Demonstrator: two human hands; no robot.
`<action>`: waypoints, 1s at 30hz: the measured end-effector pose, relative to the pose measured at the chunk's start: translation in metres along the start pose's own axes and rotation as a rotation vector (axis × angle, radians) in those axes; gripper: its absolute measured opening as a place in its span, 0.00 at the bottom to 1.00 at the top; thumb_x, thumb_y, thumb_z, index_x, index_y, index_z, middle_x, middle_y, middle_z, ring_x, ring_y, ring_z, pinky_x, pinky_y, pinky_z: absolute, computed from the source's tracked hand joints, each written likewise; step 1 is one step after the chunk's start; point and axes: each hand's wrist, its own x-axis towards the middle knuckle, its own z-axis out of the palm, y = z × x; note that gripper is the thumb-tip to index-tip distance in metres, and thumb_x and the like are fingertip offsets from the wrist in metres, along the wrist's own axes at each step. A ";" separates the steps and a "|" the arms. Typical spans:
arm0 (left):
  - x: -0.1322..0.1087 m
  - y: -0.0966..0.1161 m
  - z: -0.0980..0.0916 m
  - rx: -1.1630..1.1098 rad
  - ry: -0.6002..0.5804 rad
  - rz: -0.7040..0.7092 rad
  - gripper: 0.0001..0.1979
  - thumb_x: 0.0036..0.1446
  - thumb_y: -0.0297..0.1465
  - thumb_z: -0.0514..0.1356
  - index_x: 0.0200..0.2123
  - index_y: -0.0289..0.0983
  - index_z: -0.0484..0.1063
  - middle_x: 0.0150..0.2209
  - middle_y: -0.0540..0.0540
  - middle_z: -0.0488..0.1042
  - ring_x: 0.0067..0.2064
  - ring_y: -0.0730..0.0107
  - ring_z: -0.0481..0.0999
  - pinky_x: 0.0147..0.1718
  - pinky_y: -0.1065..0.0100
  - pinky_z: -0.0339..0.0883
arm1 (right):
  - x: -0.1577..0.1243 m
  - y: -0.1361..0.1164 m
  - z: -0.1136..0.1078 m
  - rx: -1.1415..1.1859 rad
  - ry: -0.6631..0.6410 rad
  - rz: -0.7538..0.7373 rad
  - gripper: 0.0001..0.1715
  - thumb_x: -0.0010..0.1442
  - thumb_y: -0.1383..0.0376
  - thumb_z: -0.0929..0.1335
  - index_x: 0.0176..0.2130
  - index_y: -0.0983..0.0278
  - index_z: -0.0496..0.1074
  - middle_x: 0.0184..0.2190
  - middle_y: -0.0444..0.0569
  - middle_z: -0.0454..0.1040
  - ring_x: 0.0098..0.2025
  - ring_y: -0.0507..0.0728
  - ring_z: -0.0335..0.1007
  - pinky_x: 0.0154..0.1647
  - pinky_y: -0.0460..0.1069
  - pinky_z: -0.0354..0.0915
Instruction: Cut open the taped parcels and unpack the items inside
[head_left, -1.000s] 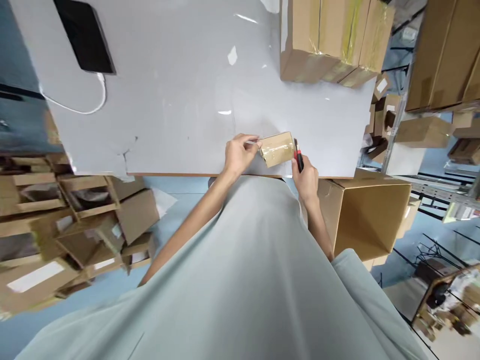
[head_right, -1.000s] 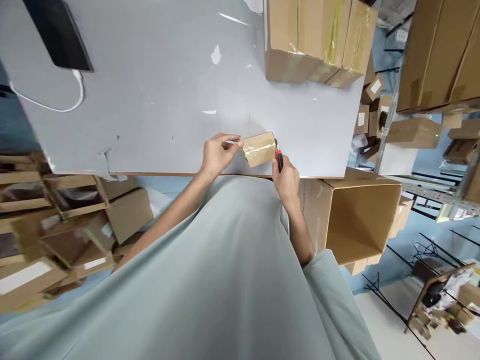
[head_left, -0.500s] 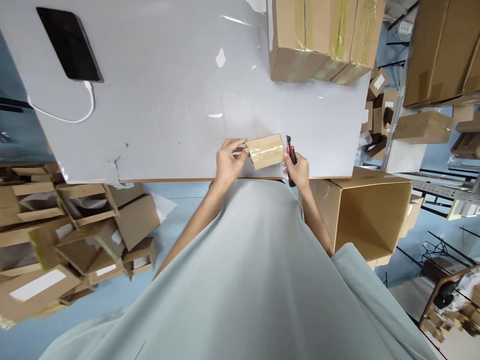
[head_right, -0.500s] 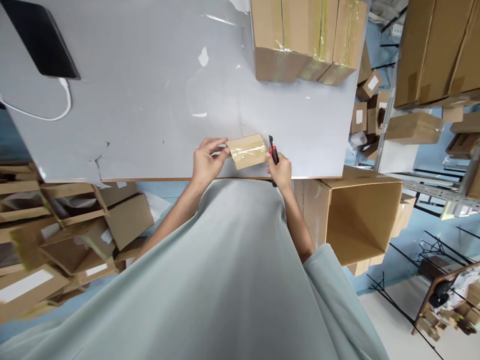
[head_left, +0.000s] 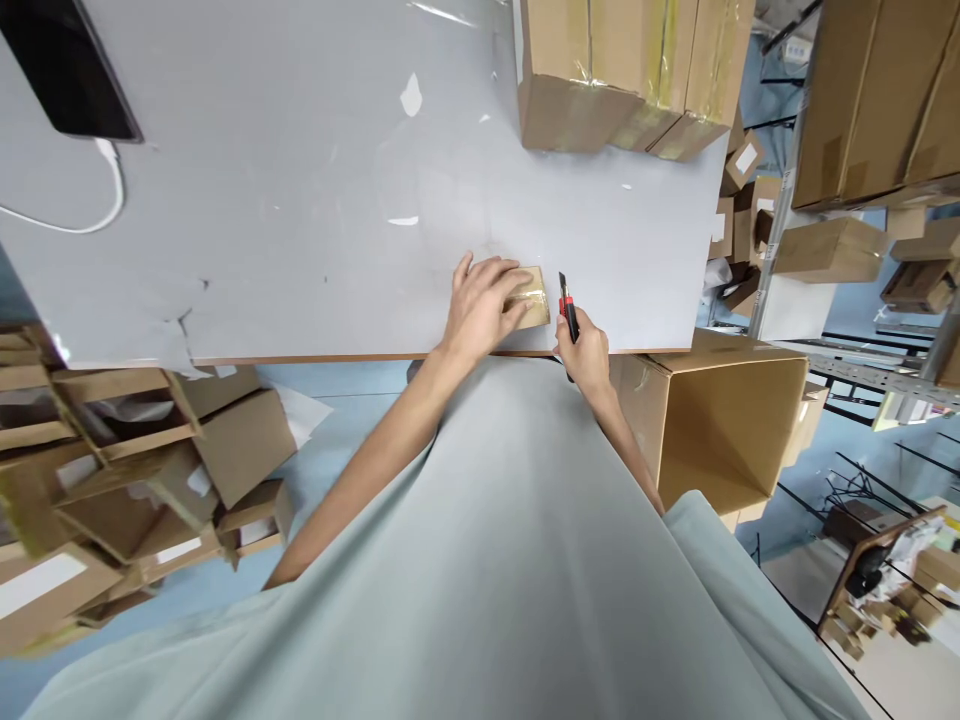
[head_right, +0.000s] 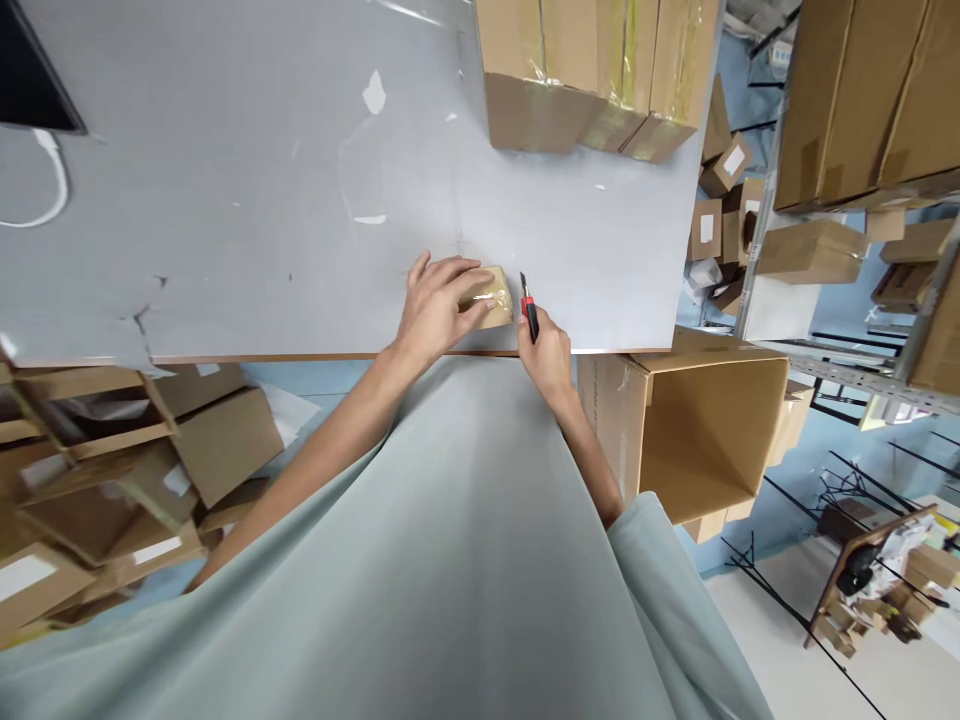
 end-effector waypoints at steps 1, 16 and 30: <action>-0.001 -0.001 0.001 -0.004 0.001 0.002 0.19 0.76 0.48 0.61 0.60 0.49 0.81 0.66 0.43 0.80 0.70 0.45 0.76 0.84 0.32 0.42 | -0.004 -0.002 -0.002 -0.021 0.000 -0.020 0.26 0.84 0.50 0.60 0.65 0.58 0.76 0.47 0.51 0.88 0.48 0.63 0.87 0.56 0.56 0.78; -0.007 -0.015 0.001 -0.223 0.042 0.017 0.22 0.74 0.56 0.62 0.58 0.51 0.82 0.66 0.44 0.80 0.72 0.44 0.74 0.84 0.34 0.41 | -0.011 -0.050 0.005 -0.338 -0.110 0.093 0.35 0.86 0.57 0.57 0.84 0.60 0.57 0.55 0.58 0.85 0.58 0.67 0.85 0.63 0.60 0.76; -0.016 -0.019 0.009 -0.301 0.033 0.043 0.18 0.77 0.51 0.60 0.57 0.51 0.83 0.68 0.42 0.80 0.74 0.44 0.73 0.82 0.33 0.45 | -0.027 -0.104 0.035 -0.580 -0.004 0.400 0.36 0.87 0.57 0.57 0.86 0.60 0.54 0.51 0.62 0.84 0.49 0.66 0.87 0.54 0.59 0.79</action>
